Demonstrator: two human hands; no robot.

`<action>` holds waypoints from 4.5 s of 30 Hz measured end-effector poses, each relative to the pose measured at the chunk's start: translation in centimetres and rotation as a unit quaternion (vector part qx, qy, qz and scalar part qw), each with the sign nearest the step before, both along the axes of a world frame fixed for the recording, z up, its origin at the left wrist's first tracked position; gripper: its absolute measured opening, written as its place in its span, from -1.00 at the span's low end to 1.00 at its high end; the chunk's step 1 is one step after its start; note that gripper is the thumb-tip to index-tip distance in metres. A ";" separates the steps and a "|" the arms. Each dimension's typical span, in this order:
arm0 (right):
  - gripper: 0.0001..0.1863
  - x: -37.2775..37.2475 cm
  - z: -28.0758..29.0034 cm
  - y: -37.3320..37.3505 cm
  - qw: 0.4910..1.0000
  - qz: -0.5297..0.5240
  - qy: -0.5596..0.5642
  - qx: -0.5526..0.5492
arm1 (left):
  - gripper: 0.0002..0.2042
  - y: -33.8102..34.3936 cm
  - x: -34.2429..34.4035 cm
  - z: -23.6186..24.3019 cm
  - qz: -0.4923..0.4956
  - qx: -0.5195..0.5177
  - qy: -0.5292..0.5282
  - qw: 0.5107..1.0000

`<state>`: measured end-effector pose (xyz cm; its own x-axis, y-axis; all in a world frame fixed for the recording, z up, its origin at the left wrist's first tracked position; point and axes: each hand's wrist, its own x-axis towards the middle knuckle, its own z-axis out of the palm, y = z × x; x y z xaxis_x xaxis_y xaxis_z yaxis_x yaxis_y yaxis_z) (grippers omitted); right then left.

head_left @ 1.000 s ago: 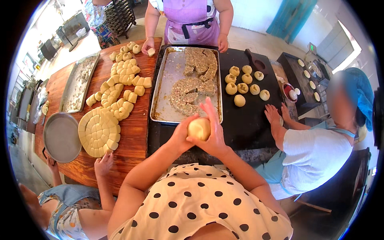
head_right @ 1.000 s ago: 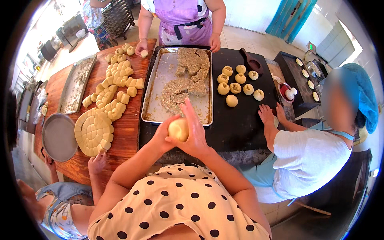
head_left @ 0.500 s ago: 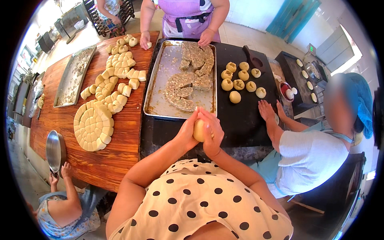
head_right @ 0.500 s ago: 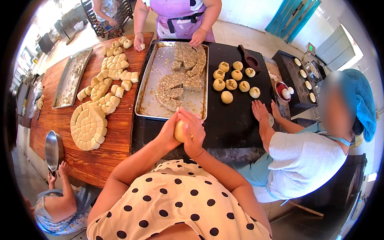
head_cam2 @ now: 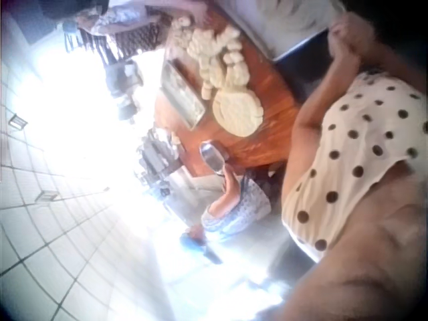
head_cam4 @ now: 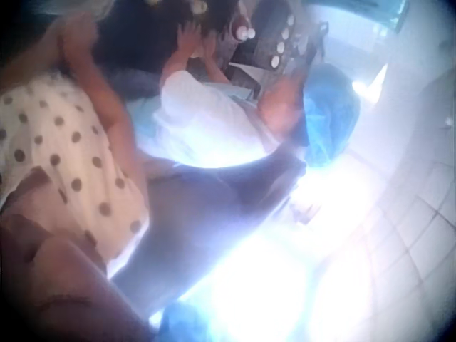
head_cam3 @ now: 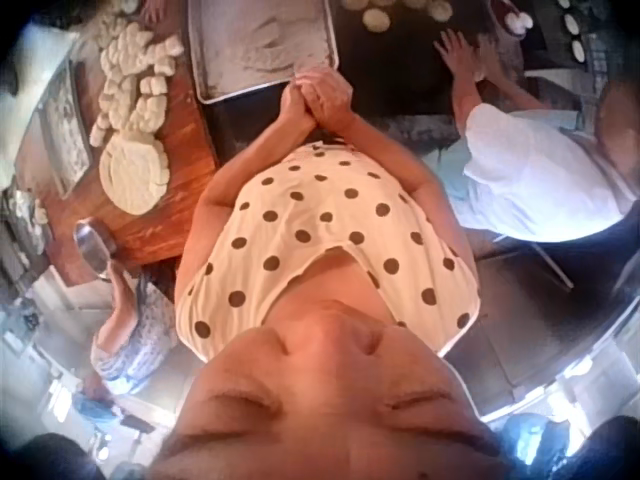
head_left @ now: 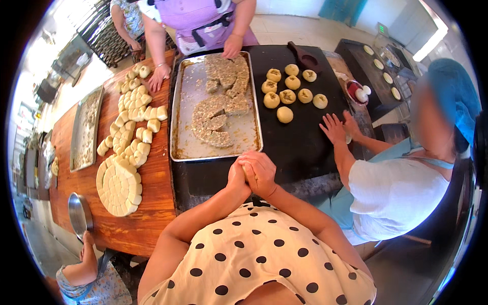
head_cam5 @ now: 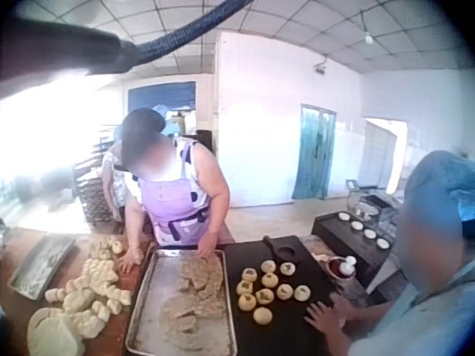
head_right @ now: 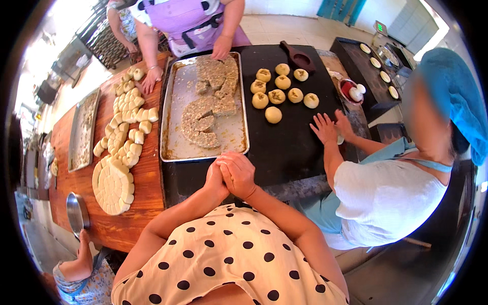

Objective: The person prepares pastries by hand by taking pieces of dough, flattening them, adding a meat filling, and then sealing the dough around the filling to form a round bun.

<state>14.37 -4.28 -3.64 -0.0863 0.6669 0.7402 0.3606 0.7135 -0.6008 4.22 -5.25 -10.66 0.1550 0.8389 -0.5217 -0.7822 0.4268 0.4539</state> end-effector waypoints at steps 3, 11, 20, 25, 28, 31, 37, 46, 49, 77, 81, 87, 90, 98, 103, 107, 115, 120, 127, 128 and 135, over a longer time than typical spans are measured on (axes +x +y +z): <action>-0.92 0.8 -2.3 -0.1 0.999 -0.020 0.030 -0.037 | -0.69 0.4 1.5 -0.1 -0.024 -0.032 0.024 0.999; -0.75 7.6 -1.9 7.7 0.900 -0.129 0.343 -0.236 | -0.44 3.5 0.2 3.9 -0.188 0.063 0.071 0.978; -0.71 14.2 -8.6 13.9 0.947 -0.296 0.026 -0.126 | -0.68 -0.7 -7.2 -2.7 -0.126 -0.064 0.336 0.931; -0.79 7.5 -13.1 2.5 0.915 0.028 -0.045 -0.400 | -0.62 -3.3 -8.0 -7.8 -0.138 -0.140 0.398 0.896; -0.31 3.8 -14.5 -0.4 0.894 0.120 -0.189 -0.387 | -0.62 -2.9 -7.3 -10.2 -0.124 -0.177 0.403 0.889; -0.31 0.3 -16.4 -0.8 0.908 0.119 -0.237 -0.325 | -0.63 -1.6 -7.2 -9.7 -0.170 -0.183 0.408 0.878; -0.49 0.0 -18.3 -0.3 0.860 0.100 -0.076 -0.495 | -0.65 -0.7 -9.6 -7.1 -0.213 -0.144 0.314 0.914; -0.64 11.6 -17.1 2.9 0.813 -0.072 -0.224 -0.532 | -0.71 -1.2 -10.6 -7.0 -0.291 -0.105 0.214 0.926; -0.62 11.8 -17.5 3.4 0.839 -0.122 -0.253 -0.466 | -0.70 -1.0 -11.7 -7.2 -0.290 -0.097 0.214 0.928; -0.23 5.1 -21.0 7.4 0.761 -0.335 -0.408 -0.377 | -0.66 3.1 -10.8 -3.8 -0.290 -0.058 0.252 0.921; -0.22 4.4 -21.3 6.4 0.793 -0.308 -0.374 -0.369 | -0.67 2.1 -12.4 -3.5 -0.283 -0.061 0.268 0.919; -0.18 2.8 -20.0 6.0 0.805 -0.269 -0.376 -0.371 | -0.69 1.0 -13.0 -3.5 -0.272 -0.060 0.288 0.916; -0.25 3.4 -21.0 5.3 0.830 -0.260 -0.334 -0.362 | -0.70 0.9 -12.6 -2.2 -0.291 -0.056 0.280 0.913; -0.29 7.2 -21.0 4.5 0.820 -0.354 -0.318 -0.320 | -0.68 -0.5 -13.8 -3.0 -0.292 -0.101 0.302 0.902; -0.23 6.8 -21.1 4.3 0.799 -0.356 -0.341 -0.345 | -0.67 0.4 -11.4 -2.1 -0.309 -0.073 0.265 0.910; -0.24 6.9 -21.4 3.7 0.808 -0.357 -0.324 -0.337 | -0.67 1.2 -11.4 0.2 -0.301 -0.040 0.282 0.910; -0.21 7.7 -21.2 3.2 0.810 -0.345 -0.350 -0.320 | -0.67 -0.3 -12.8 -1.7 -0.265 -0.091 0.275 0.920; -0.21 5.7 -20.6 7.5 0.809 -0.336 -0.352 -0.329 | -0.68 0.4 -12.9 -1.8 -0.267 -0.088 0.271 0.921; -0.28 5.3 -20.8 8.9 0.820 -0.299 -0.346 -0.344 | -0.70 1.3 -12.5 -1.0 -0.275 -0.077 0.284 0.915; -0.29 5.5 -21.4 8.7 0.827 -0.289 -0.329 -0.352 | -0.69 1.3 -12.8 -0.8 -0.279 -0.080 0.285 0.914; -0.52 9.7 -19.8 3.3 0.857 -0.252 -0.185 -0.410 | -0.66 0.2 -15.0 -2.5 -0.252 -0.096 0.268 0.925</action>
